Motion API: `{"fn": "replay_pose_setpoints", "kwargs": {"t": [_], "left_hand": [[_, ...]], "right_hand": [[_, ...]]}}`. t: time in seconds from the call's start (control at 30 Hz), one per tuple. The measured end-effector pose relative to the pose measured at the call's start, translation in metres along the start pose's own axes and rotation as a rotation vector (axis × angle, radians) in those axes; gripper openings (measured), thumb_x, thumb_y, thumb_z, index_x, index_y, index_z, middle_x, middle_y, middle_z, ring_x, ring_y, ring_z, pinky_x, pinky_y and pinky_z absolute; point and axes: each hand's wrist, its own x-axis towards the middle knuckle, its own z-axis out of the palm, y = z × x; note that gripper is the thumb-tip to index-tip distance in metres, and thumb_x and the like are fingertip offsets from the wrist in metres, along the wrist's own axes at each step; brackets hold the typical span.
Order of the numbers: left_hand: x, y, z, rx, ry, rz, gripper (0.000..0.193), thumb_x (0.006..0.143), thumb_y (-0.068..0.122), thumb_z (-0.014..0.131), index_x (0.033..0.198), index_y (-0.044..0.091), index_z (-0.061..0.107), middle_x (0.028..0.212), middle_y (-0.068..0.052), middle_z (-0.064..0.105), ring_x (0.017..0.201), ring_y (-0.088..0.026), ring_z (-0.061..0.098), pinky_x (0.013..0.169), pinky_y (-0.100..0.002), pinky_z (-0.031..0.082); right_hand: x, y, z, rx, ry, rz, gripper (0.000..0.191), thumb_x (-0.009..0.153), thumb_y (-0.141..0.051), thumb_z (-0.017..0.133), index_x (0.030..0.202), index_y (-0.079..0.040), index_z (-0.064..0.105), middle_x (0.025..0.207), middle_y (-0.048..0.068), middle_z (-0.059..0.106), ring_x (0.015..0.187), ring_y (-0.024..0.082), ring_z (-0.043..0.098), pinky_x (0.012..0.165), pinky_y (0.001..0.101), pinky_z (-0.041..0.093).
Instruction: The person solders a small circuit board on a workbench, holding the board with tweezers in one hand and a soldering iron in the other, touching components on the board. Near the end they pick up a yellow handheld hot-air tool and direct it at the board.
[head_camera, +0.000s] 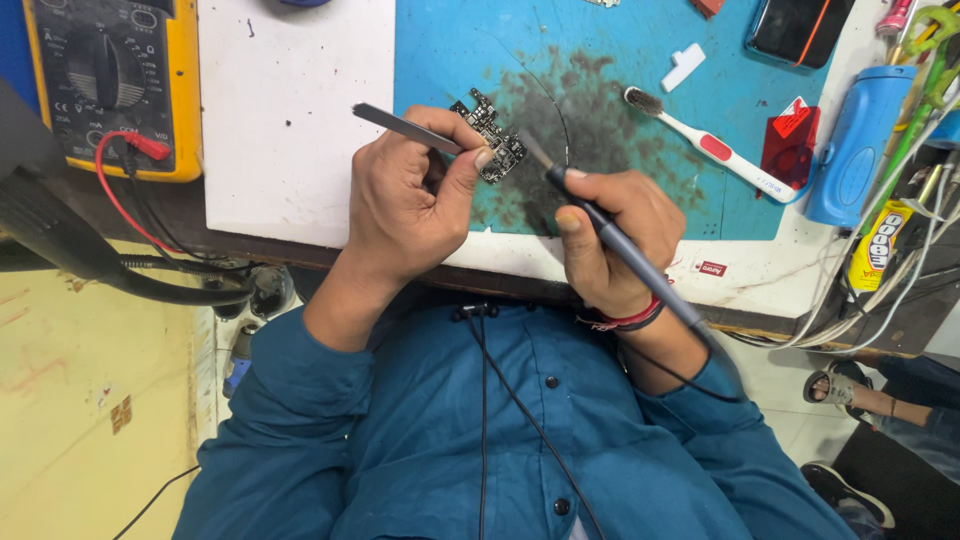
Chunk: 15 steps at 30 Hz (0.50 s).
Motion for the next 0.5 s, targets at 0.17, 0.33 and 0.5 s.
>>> {"fn": "replay_pose_setpoints", "kwargs": {"t": [0.17, 0.33, 0.5], "left_hand": [[0.0003, 0.0005, 0.0, 0.011, -0.013, 0.019, 0.012, 0.103, 0.002, 0.074, 0.103, 0.002, 0.062, 0.087, -0.005, 0.07, 0.061, -0.007, 0.06, 0.054, -0.024, 0.043], [0.0003, 0.0009, -0.0003, 0.008, -0.019, 0.006, 0.012, 0.101, 0.002, 0.074, 0.101, 0.002, 0.062, 0.086, -0.004, 0.07, 0.058, -0.007, 0.058, 0.052, -0.024, 0.042], [0.0001, 0.0005, 0.0007, 0.018, -0.012, 0.019, 0.012, 0.102, 0.001, 0.074, 0.102, 0.002, 0.062, 0.089, -0.005, 0.07, 0.06, -0.007, 0.059, 0.053, -0.024, 0.043]], "right_hand": [[-0.0021, 0.0008, 0.0005, 0.022, -0.061, 0.011, 0.012, 0.102, -0.013, 0.071, 0.101, -0.001, 0.068, 0.086, 0.012, 0.07, 0.071, 0.025, 0.066, 0.062, 0.0322, 0.048], [0.0014, -0.0019, 0.0011, 0.021, -0.091, 0.001, 0.007, 0.1, -0.007, 0.072, 0.1, 0.0, 0.069, 0.081, 0.01, 0.069, 0.069, 0.025, 0.066, 0.061, 0.0318, 0.049], [0.0039, -0.0037, 0.0009, 0.039, -0.087, -0.001, 0.005, 0.097, -0.004, 0.071, 0.098, -0.001, 0.068, 0.082, 0.011, 0.07, 0.068, 0.024, 0.066, 0.061, 0.0316, 0.049]]}}
